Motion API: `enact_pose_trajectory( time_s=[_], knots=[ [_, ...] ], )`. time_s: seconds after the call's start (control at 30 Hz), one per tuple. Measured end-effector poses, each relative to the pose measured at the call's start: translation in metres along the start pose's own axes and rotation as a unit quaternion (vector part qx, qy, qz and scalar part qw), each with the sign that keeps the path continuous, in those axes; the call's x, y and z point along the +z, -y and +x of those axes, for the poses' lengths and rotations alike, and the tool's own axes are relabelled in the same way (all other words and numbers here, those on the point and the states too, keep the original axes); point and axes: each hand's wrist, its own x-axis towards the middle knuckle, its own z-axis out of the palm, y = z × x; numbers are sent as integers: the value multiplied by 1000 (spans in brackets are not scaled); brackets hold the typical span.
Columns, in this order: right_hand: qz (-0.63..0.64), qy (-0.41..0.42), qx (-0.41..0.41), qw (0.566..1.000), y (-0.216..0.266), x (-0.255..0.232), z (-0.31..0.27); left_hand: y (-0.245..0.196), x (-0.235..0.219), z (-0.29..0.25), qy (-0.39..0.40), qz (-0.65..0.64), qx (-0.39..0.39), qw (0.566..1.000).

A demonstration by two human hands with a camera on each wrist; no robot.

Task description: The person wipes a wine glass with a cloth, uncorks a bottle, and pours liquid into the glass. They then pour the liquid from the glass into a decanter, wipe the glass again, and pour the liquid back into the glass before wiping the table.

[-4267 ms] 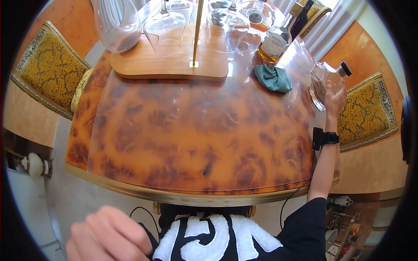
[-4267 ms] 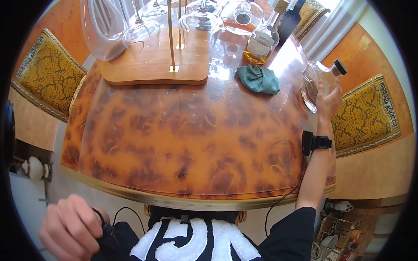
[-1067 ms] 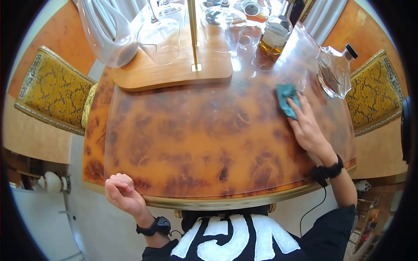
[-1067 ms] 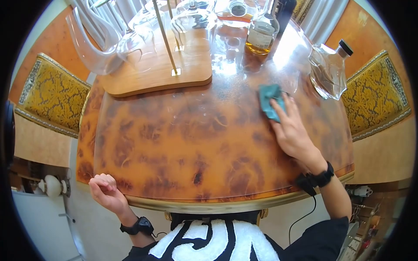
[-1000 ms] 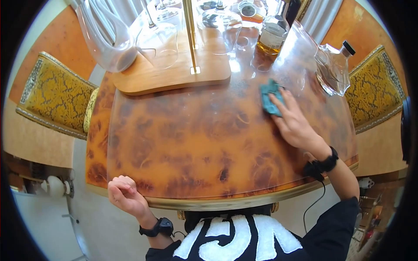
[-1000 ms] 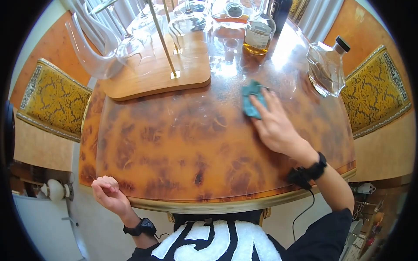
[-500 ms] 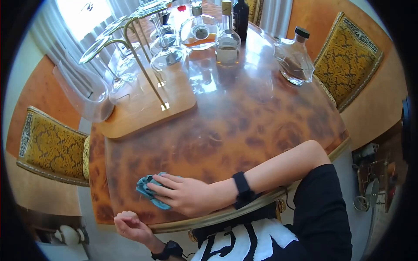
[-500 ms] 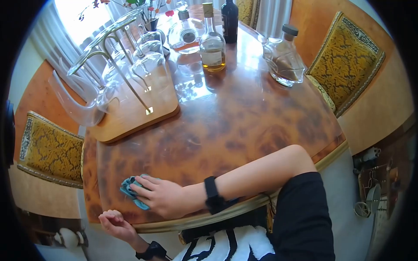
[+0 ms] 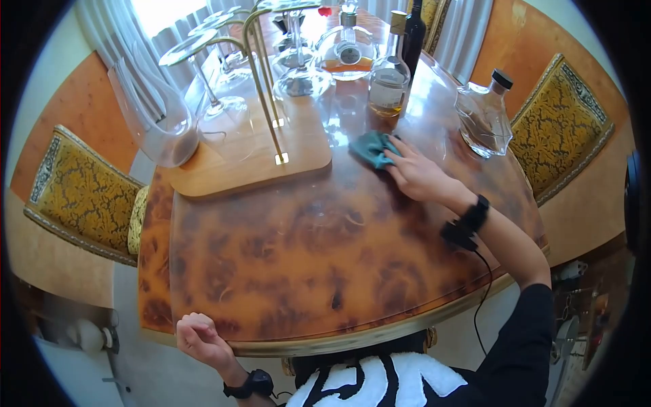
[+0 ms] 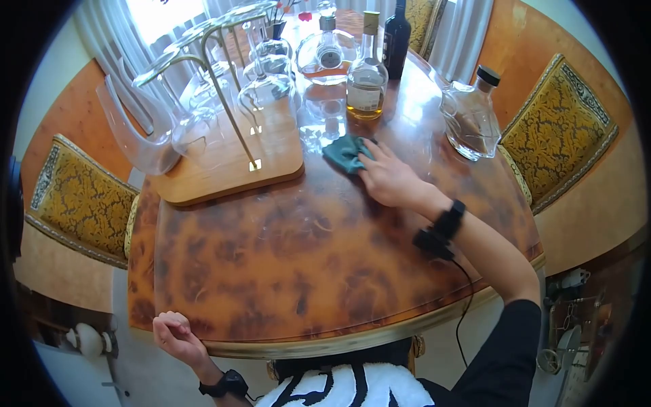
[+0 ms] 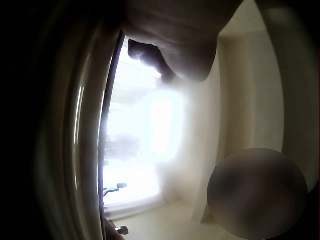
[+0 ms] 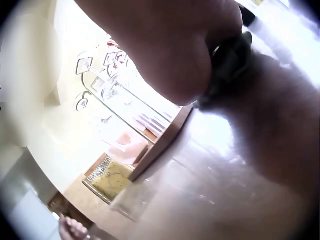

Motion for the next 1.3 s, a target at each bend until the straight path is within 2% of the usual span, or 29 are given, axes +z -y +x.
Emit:
enact_pose_trajectory(
  time_s=[0.07,0.13,0.27,0.33,0.37,0.4,0.47,0.5,0.53,0.57,0.63,0.67,0.73,0.77,0.83,0.87,0.97,1.03,1.1,1.17,1.2,1.27,1.3],
  knots=[
    [0,102,19,995,12,13,38,-1,1,0,8,-8,5,1000],
    [23,97,-8,995,7,37,75,-1,0,0,19,-18,17,1000],
    [85,57,30,994,15,32,106,2,-5,1,-10,-34,-11,999],
    [28,-73,-56,995,8,14,101,4,-8,-1,-6,-26,-8,1000],
    [52,-114,-62,990,20,-18,88,4,-8,-2,-13,-26,-11,1000],
    [129,-133,-59,981,27,-49,76,3,-8,-2,-10,-17,-5,1000],
    [131,-285,-72,947,32,-100,44,2,-8,-3,-9,-14,-6,1000],
    [101,-331,-26,938,36,-128,25,3,-8,-2,-10,-11,0,1000],
    [50,-398,-8,916,34,-152,8,5,-6,-2,-7,-12,5,1000],
    [45,-472,-25,880,3,-162,-4,5,-7,-2,-11,-10,-5,1000],
    [107,-568,-18,816,-38,-186,-25,7,-8,-2,-8,-9,-7,1000],
    [96,-568,-18,817,-64,-191,-37,6,-7,-2,-10,8,0,1000],
    [258,-586,79,764,-114,-190,-57,6,-3,-2,-16,0,-6,1000],
    [253,-590,77,763,-134,-184,-61,8,-4,-2,-20,2,-9,1000],
    [307,-570,177,741,-166,-169,-65,11,-7,-2,-22,13,-1,1000],
    [308,-572,173,740,-178,-162,-65,12,-6,-1,-24,12,3,1000],
    [336,-527,247,740,-203,-150,-53,9,-7,-5,-65,9,-9,998],
    [349,-524,240,739,-219,-141,-42,7,-6,-4,-10,-14,3,1000],
    [362,-522,233,736,-252,-131,-34,5,-4,-4,-24,-8,6,1000],
    [314,-559,189,744,-288,-117,-28,6,-4,-4,-16,-22,-5,1000],
    [328,-554,184,743,-281,-112,-18,2,-3,-3,-26,-12,1,1000],
    [365,-446,248,779,-251,-120,-6,-9,6,4,-5,13,-60,998],
    [226,-411,267,842,-214,-125,-2,-19,11,11,20,-1,-89,996]
  ],
)
